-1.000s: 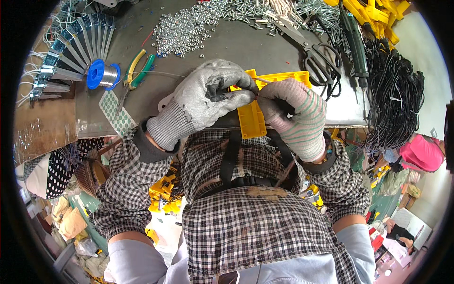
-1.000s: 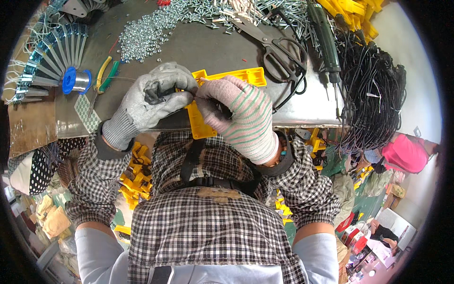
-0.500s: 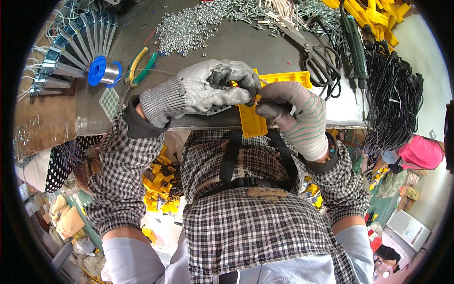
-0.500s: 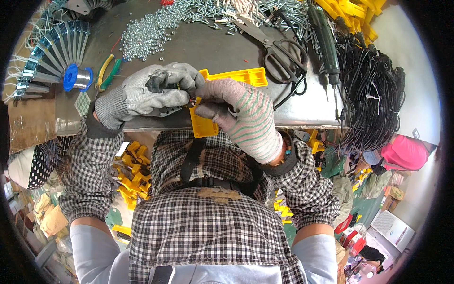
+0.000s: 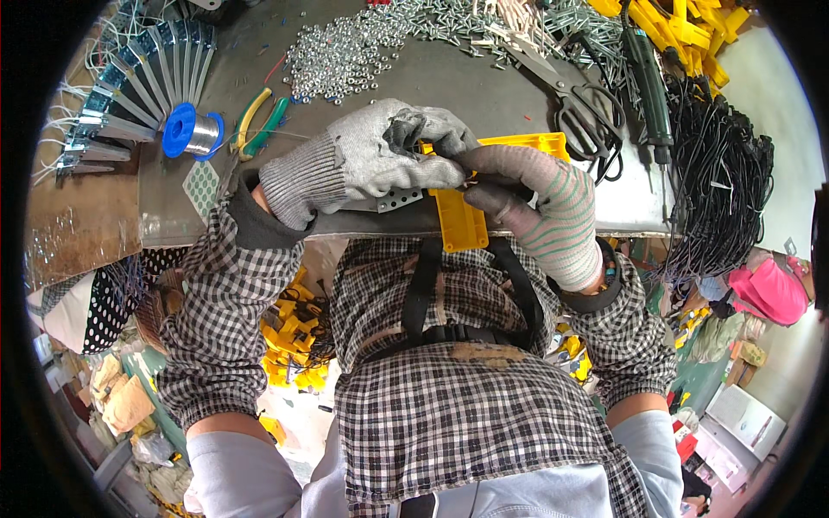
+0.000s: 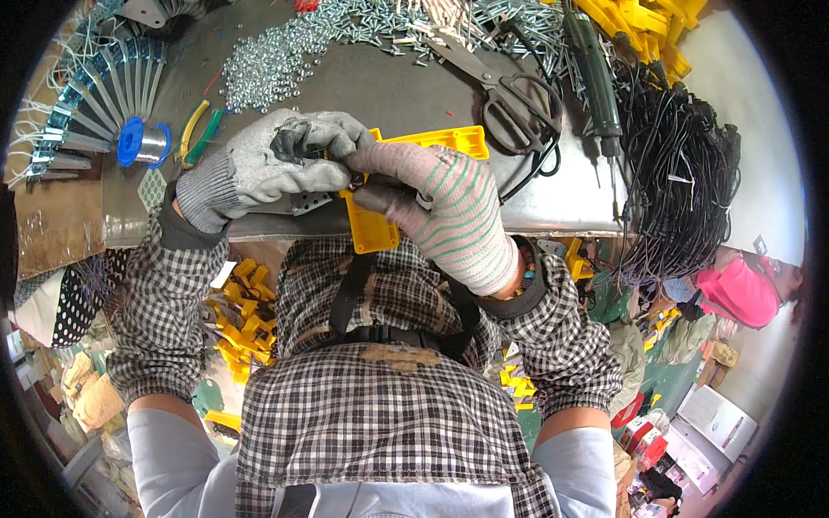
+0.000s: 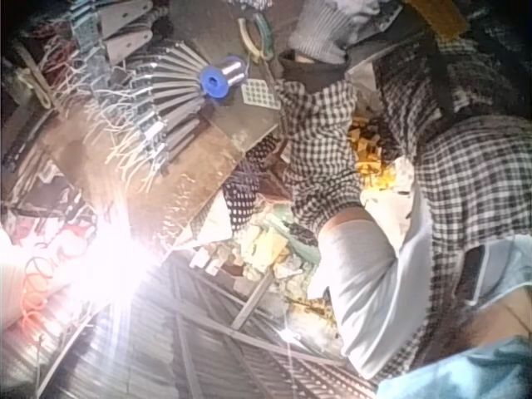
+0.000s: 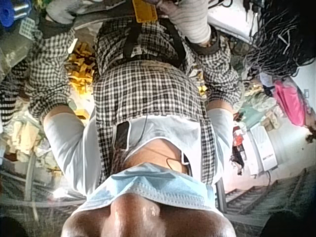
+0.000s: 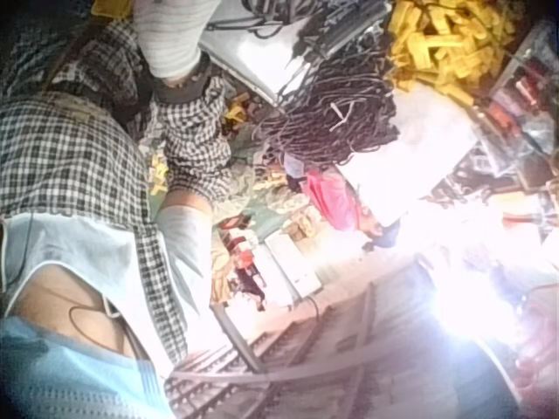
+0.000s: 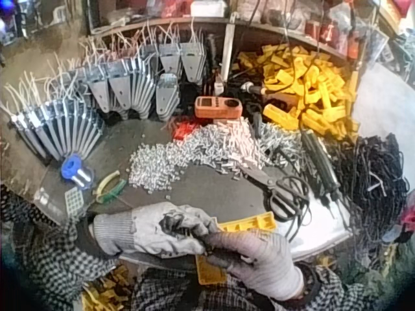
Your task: The recorder solders wires inside a yellow plastic housing, cuts excess wire, fits a metal plate, and uses an electric screwdriver to secure it.
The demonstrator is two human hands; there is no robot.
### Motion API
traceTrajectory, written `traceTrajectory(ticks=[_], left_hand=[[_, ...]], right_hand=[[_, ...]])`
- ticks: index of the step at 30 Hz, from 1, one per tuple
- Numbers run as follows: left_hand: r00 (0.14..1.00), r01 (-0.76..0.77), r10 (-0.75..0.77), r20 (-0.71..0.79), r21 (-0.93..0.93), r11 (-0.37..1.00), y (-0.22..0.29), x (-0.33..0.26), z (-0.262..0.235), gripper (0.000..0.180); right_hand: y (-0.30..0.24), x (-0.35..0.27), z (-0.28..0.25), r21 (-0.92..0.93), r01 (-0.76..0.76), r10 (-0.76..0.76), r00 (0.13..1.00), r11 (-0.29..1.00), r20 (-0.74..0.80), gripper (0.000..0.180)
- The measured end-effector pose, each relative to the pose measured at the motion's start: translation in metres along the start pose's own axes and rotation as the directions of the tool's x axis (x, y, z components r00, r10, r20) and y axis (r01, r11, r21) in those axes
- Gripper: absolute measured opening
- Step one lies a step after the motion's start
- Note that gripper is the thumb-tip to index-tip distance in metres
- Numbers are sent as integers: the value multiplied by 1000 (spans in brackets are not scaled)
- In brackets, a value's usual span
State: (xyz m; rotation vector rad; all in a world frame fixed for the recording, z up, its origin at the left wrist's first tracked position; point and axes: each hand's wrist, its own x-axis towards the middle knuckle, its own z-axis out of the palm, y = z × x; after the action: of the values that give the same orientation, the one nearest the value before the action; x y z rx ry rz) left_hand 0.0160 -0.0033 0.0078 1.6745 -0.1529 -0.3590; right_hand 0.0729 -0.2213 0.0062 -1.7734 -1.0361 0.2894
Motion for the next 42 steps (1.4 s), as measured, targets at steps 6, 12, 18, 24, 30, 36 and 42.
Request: traceTrajectory(ticks=[6, 12, 18, 24, 30, 36, 42], left_hand=[[998, -57, 54, -45, -65, 996, -10, 1, 4, 18], [997, -37, 50, 64, -179, 983, -24, 4, -2, 30], [997, 68, -61, 42, -218, 974, -7, -1, 1, 21], [963, -227, 256, -83, 259, 939, -10, -1, 11, 17], [869, -238, 452, -202, 630, 740, -4, -4, 27, 13], [791, -222, 532, -302, 669, 709, 2, -3, 42, 15], [745, -234, 609, -273, 748, 621, -2, -4, 43, 17]], right_hand=[[-2, 3, -1, -59, 18, -18, 1000, 998, -5, 21], [-3, 3, -3, -13, -48, 48, 998, 999, 29, 16], [-5, 7, -6, -76, -1, 5, 999, 997, 52, 14], [-5, 7, -6, -202, 62, -53, 997, 978, 49, 13], [-14, 10, -14, -170, -87, 101, 992, 982, 74, 13], [-10, 7, -13, -301, 18, -6, 999, 953, 43, 15], [-20, 13, -22, 52, -437, 426, 892, 898, 149, 20]])
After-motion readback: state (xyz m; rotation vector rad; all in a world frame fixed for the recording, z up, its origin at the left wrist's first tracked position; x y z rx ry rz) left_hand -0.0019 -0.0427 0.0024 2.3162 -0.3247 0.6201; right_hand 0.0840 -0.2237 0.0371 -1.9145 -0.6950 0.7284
